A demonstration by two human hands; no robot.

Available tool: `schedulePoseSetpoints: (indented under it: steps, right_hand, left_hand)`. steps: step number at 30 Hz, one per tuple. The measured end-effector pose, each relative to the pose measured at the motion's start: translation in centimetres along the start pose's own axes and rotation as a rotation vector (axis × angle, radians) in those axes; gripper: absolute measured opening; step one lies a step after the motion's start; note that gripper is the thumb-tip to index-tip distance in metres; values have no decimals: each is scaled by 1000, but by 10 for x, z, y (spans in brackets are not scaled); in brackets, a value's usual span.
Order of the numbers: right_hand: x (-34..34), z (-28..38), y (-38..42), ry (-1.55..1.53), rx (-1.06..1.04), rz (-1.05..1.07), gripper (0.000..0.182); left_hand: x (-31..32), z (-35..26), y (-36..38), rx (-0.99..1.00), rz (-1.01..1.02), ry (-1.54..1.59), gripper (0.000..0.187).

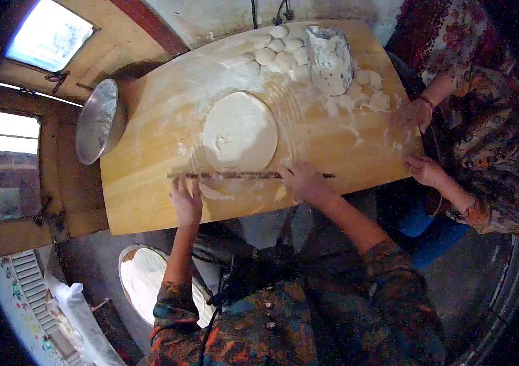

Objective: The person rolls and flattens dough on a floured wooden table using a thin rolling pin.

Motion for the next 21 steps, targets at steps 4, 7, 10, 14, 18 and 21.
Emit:
schedulePoseSetpoints:
  steps: [4, 7, 10, 14, 18, 21]
  right_hand:
    - [15, 15, -32, -90, 257, -44, 38]
    - [38, 27, -57, -163, 364, -58, 41]
    - [49, 30, -81, -144, 373, -57, 46]
    - [42, 25, -128, -104, 137, -278, 50]
    - [71, -14, -163, 57, 28, -350, 52]
    - [53, -62, -168, 376, 268, -110, 66]
  left_hand:
    - [45, 12, -16, -310, 125, 190, 42]
    - [50, -29, -15, -176, 20, 57, 45]
    - [51, -47, -21, -122, -35, 68, 49]
    - [67, -63, -13, 34, 79, 76, 56]
    - [89, -69, -7, 67, 191, -50, 60]
    - [89, -68, -3, 49, 198, -48, 61]
Point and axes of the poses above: each hand's wrist, its own y-axis away from the middle knuckle, its own x-axis out of the palm, z = x × y, the point moved 7 cm from there along -y, towards the middle knuckle, and after that the axes turned 6 degrees about -z, right-handed, at the moved point
